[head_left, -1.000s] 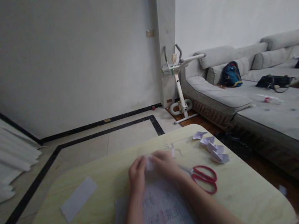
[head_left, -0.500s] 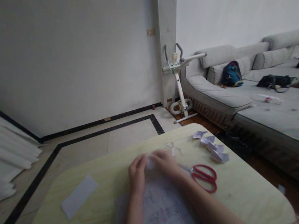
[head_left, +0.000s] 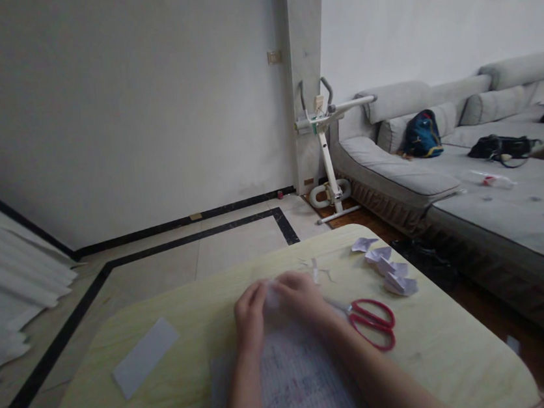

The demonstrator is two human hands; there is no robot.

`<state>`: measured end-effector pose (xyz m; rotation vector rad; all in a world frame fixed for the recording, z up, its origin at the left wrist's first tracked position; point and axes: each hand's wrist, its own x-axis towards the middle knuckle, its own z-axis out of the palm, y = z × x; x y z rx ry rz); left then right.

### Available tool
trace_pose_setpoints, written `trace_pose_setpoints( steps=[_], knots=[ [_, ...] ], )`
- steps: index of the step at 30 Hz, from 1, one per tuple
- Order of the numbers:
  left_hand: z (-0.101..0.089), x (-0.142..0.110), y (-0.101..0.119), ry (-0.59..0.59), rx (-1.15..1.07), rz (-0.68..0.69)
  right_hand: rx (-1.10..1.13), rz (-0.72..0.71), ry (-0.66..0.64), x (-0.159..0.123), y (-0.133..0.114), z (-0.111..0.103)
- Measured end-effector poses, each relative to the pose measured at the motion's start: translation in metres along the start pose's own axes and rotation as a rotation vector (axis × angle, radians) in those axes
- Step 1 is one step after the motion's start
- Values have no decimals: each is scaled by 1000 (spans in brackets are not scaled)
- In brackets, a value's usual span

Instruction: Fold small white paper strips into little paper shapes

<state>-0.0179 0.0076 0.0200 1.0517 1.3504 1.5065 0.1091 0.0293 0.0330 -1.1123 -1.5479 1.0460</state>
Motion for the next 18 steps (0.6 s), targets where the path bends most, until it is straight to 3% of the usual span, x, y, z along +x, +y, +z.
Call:
trace_pose_setpoints(
  steps=[18],
  knots=[
    [1,0,3,22,43,-10,-5,10,56,1,1,1]
  ],
)
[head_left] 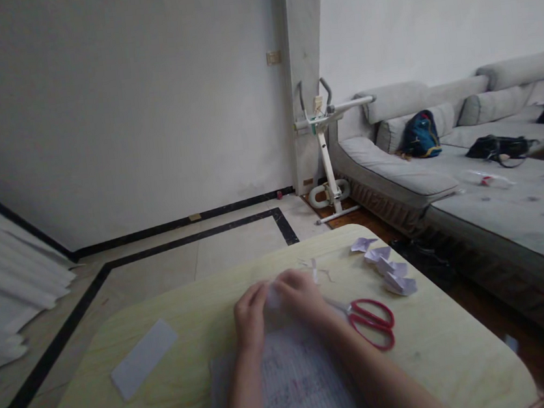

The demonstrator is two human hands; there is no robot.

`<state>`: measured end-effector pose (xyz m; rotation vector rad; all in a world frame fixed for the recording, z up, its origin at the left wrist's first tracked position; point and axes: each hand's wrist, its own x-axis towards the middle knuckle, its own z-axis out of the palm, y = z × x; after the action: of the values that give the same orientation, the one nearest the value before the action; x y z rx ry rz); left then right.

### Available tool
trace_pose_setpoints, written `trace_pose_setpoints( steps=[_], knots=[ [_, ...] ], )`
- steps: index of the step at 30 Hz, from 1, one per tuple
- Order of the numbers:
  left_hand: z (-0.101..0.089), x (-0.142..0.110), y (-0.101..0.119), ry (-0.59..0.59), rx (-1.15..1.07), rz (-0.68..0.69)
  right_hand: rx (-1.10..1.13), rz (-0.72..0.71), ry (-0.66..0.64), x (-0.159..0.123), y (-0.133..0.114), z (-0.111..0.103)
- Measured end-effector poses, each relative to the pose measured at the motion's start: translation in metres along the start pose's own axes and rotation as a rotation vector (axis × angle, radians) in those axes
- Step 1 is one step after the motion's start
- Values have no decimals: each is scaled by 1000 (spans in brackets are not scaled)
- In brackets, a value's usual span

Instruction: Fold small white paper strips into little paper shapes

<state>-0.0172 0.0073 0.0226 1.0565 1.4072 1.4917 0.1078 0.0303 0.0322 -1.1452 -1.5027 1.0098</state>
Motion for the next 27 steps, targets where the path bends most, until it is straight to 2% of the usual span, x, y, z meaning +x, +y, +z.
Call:
trace_pose_setpoints(
  steps=[8,13,20,24,27],
  knots=[
    [0,-3,3,1,13,13,-29,-52,0,-3,-5,-1],
    [0,-2,0,59,30,21,-55,-67,-9,-6,-5,1],
    [2,0,-4,10,115,64,16,-29,103,-3,-2,4],
    [0,2,-7,56,112,48,154,69,30,-1,0,2],
    [1,0,-6,27,17,9,332,190,-89,0,3,-1]
  ],
)
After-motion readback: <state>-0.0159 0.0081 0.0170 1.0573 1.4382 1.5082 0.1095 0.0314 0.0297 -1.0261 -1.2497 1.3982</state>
